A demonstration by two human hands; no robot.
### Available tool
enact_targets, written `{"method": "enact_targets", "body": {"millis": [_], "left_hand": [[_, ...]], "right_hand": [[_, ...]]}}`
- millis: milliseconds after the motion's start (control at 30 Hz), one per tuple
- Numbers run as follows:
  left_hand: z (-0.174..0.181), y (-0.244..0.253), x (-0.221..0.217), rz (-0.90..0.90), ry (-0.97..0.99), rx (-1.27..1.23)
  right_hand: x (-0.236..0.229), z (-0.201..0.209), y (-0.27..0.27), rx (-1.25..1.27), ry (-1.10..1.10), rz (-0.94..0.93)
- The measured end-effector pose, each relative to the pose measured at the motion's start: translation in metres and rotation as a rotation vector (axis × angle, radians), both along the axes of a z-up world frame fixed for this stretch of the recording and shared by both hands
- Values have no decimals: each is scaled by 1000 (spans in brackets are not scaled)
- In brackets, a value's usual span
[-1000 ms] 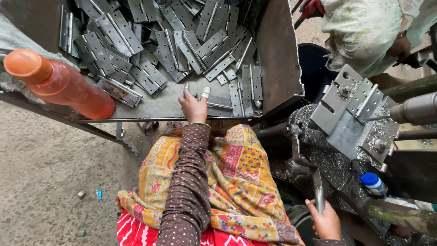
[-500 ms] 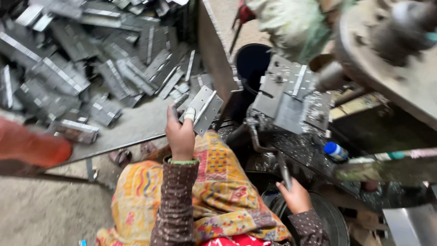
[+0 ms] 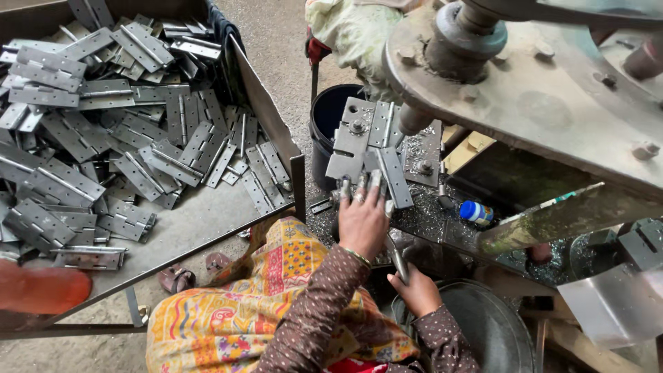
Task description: The person repeatedly picks up metal hinge pieces from a bin, places them into a jig on a manual punching machine, and operates the lever to punch holes. The processed pieces are returned to the bin after each cycle.
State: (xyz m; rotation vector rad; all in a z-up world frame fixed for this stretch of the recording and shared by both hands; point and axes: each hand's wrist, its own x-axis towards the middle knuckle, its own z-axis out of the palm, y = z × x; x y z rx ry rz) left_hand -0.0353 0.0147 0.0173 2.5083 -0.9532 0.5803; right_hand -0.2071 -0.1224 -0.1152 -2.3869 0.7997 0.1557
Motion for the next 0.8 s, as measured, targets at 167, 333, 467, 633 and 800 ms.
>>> {"method": "enact_targets", "body": {"millis": [167, 333, 467, 633, 800], "left_hand": [[-10, -9, -14, -33, 173, 23], [-2, -23, 1, 9, 116, 162], [2, -16, -3, -9, 219, 224], [1, 3, -16, -19, 264, 246], [-14, -11, 5, 18, 212, 242]], "right_hand": [[2, 4, 3, -21, 12, 12], [5, 12, 6, 41, 28, -23], [0, 15, 7, 30, 8, -4], [6, 21, 8, 60, 3, -16], [3, 18, 12, 3, -35, 19]]}}
